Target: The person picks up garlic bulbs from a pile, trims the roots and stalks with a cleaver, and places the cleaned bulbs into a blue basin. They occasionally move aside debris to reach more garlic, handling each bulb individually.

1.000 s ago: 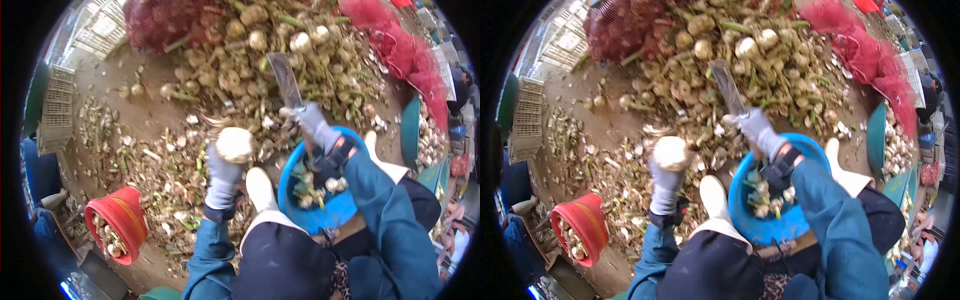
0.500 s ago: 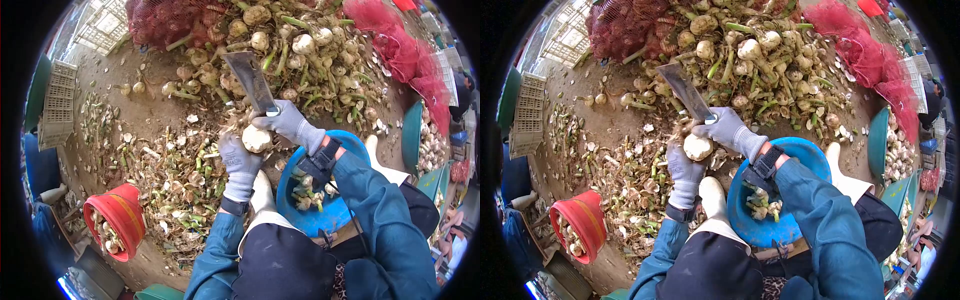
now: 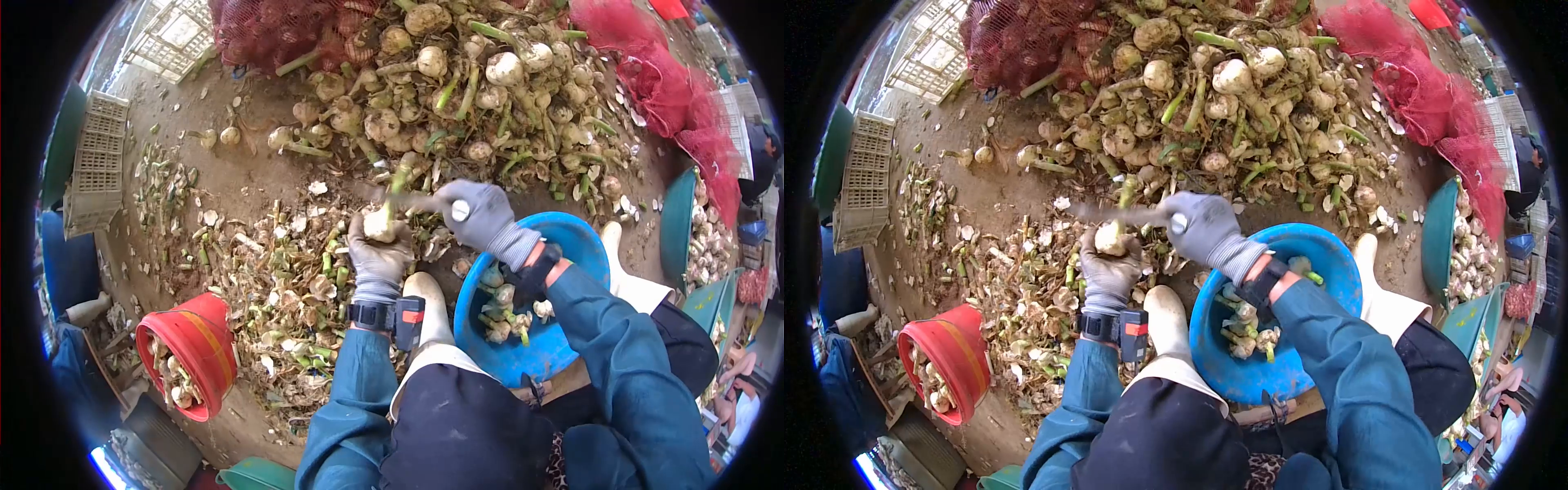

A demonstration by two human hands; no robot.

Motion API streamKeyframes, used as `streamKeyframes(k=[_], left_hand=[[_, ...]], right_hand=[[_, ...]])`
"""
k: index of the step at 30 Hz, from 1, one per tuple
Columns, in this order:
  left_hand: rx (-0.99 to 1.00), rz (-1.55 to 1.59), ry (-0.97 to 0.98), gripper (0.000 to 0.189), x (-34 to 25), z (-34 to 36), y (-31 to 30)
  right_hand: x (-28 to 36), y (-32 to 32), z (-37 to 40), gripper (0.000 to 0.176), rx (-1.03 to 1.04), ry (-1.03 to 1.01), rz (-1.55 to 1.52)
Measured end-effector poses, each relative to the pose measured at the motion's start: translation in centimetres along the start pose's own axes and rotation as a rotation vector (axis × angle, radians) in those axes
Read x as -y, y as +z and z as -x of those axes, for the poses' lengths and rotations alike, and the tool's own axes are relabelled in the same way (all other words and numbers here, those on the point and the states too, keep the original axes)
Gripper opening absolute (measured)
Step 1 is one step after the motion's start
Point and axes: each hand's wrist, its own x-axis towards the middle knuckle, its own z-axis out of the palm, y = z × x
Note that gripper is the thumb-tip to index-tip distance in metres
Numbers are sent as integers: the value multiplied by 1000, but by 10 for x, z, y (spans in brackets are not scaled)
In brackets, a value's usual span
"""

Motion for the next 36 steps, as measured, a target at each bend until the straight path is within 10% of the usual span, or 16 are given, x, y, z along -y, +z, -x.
streamKeyframes(k=[7,10,12,16,19,21,25,27,32,36], left_hand=[[445,-411,-116,43,14,60,39],[873,-1515,-306,39,29,61,42],[951,-2254,432,36,10,50,67],[-398,-2441,1446,53,-112,-51,113],[-675,-2662,1338,59,-171,-95,115],[-361,-2545,1058,59,-192,-120,114],[-209,-2699,1331,51,-186,-100,105],[-258,-2713,981,44,-176,-78,95],[35,-1463,406,35,-143,-43,16],[199,-1115,186,14,-71,6,-2]], right_hand=[[-45,-26,-11,23,530,600,526],[-66,-36,-3,18,296,644,392],[-70,-40,-3,16,255,637,321],[-62,-44,-1,16,246,609,342],[-70,-34,-2,15,340,649,369],[-68,-32,-6,16,421,661,435],[-65,-28,-11,18,474,680,442],[-61,-28,-13,20,422,636,418],[-30,-1,-30,19,432,433,283],[14,23,-46,17,508,193,257]])
